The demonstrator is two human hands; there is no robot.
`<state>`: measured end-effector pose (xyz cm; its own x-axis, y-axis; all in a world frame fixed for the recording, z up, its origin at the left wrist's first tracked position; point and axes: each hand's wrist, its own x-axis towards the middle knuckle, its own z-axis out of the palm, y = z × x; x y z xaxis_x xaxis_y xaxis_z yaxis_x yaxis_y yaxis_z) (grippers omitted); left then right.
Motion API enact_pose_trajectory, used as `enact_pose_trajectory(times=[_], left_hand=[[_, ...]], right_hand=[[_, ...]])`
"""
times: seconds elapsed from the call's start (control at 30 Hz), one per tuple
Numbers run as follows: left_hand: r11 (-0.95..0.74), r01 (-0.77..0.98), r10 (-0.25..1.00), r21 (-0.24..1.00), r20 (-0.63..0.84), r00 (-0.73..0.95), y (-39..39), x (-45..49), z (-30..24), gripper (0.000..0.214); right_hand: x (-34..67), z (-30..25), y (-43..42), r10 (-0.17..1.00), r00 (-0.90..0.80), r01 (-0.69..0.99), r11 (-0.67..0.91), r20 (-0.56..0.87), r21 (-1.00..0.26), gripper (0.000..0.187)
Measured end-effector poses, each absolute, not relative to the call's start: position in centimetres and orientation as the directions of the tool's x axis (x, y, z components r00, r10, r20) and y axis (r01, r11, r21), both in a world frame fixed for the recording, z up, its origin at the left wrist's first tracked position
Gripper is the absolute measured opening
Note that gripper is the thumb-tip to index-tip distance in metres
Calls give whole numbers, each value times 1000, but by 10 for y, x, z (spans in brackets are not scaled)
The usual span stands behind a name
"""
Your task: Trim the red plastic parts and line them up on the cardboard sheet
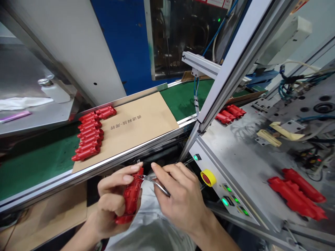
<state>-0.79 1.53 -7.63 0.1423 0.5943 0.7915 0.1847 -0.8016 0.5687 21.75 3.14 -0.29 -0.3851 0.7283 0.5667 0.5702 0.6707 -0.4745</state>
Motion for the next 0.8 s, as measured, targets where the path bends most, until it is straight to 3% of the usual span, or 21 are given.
enact_pose_trajectory(times=[0.23, 0.4, 0.47, 0.5, 0.6, 0.63, 0.7, 0.8], left_hand=[[-862, 175, 506, 475, 813, 286, 20, -17, -65, 17], [-867, 191, 498, 459, 810, 311, 21, -18, -64, 24], [-859, 197, 512, 473, 799, 315, 20, -18, -65, 23], [-851, 199, 525, 486, 794, 306, 19, -18, -66, 22], [-823, 209, 567, 529, 791, 230, 15, -16, -70, 25], [-814, 207, 578, 542, 792, 199, 14, -14, -72, 27], [-805, 186, 590, 563, 791, 159, 12, -12, -74, 28], [-797, 137, 604, 588, 778, 172, 10, -10, -77, 28]], right_hand=[[219, -6, 31, 728, -426, 584, 675, 538, -451, 47], [217, -11, 31, 684, -441, 622, 700, 581, -351, 47], [217, -16, 32, 689, -427, 583, 705, 586, -404, 47], [217, -18, 33, 726, -392, 534, 679, 564, -503, 43], [219, -24, 37, 939, -190, 227, 326, 286, -918, 18], [219, -25, 38, 979, -139, 80, 162, 150, -983, 17], [218, -24, 39, 989, -144, -156, -58, -36, -986, 24], [214, -15, 39, 957, -275, -216, -154, -91, -964, 29]])
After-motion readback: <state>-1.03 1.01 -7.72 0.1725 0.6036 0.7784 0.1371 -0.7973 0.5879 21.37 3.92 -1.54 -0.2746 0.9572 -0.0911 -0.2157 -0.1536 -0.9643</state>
